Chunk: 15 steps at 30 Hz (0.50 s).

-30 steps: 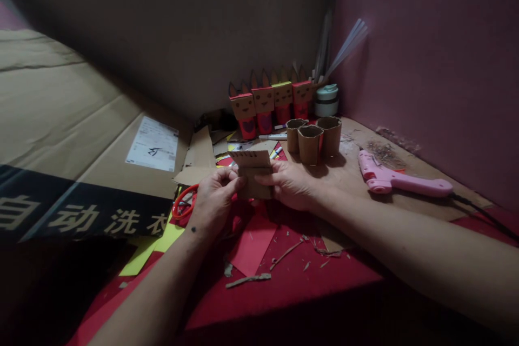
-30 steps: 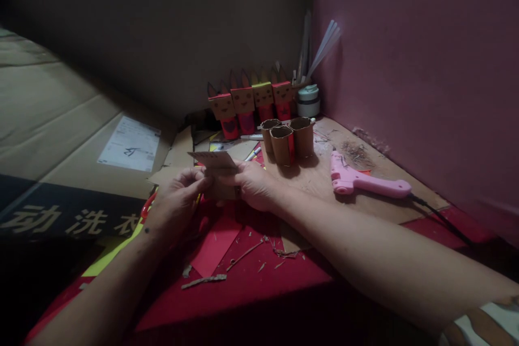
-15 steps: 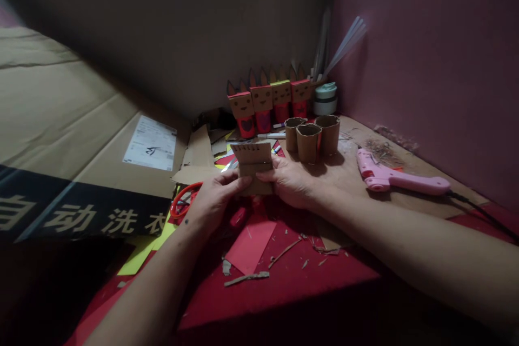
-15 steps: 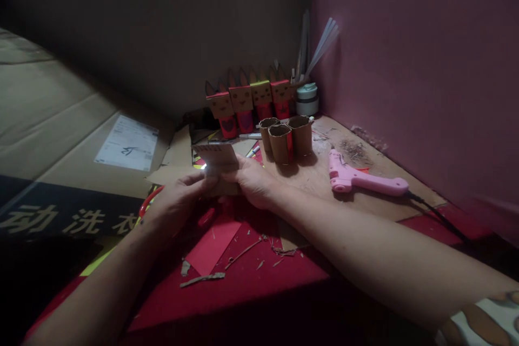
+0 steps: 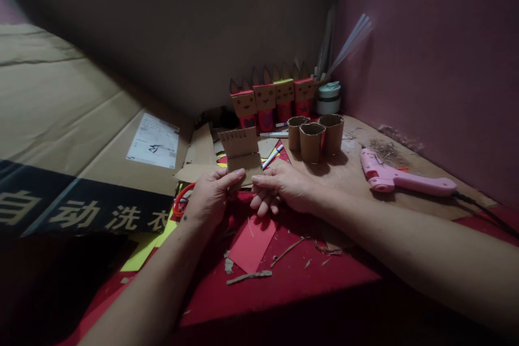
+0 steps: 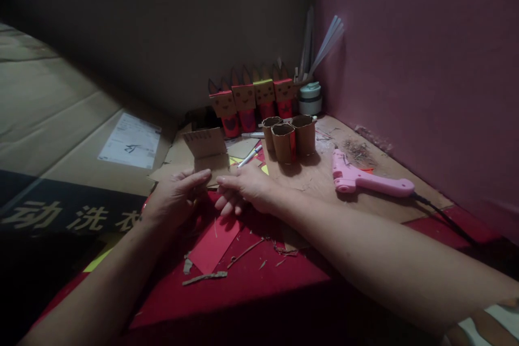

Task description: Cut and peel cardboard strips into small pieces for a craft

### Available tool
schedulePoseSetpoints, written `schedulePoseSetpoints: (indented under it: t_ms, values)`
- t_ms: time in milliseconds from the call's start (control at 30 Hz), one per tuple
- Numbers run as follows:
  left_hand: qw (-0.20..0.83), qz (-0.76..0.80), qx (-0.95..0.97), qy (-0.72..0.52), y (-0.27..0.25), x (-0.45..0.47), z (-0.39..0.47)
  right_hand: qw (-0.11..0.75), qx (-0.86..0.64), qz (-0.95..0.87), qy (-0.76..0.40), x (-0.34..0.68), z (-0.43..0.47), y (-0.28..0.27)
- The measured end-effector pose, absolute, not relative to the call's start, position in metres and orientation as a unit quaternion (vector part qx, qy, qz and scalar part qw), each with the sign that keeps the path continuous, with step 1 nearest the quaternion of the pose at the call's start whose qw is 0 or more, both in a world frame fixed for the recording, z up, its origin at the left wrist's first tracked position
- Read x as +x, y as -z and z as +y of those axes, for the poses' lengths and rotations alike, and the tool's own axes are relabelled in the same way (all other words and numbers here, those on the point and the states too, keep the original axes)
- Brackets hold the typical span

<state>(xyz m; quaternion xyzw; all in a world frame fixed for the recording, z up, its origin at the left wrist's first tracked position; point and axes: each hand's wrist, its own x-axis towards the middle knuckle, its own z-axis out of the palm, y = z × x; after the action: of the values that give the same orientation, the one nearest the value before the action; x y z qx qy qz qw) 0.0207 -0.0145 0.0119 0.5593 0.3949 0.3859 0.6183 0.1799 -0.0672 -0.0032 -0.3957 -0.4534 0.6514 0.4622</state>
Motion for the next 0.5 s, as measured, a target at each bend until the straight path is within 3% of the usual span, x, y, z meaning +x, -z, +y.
schedulePoseSetpoints:
  t_ms: [267,500]
  values:
    - [0.609,0.387,0.564,-0.401,-0.0122,0.0231,-0.0179,0.503,-0.425,-0.456,-0.599,0.1777,-0.0707,-0.0021]
    - [0.614,0.367,0.577,-0.394,-0.0117,0.0243,-0.02,0.488,-0.408,-0.46,-0.62,0.1781,-0.0707,-0.0004]
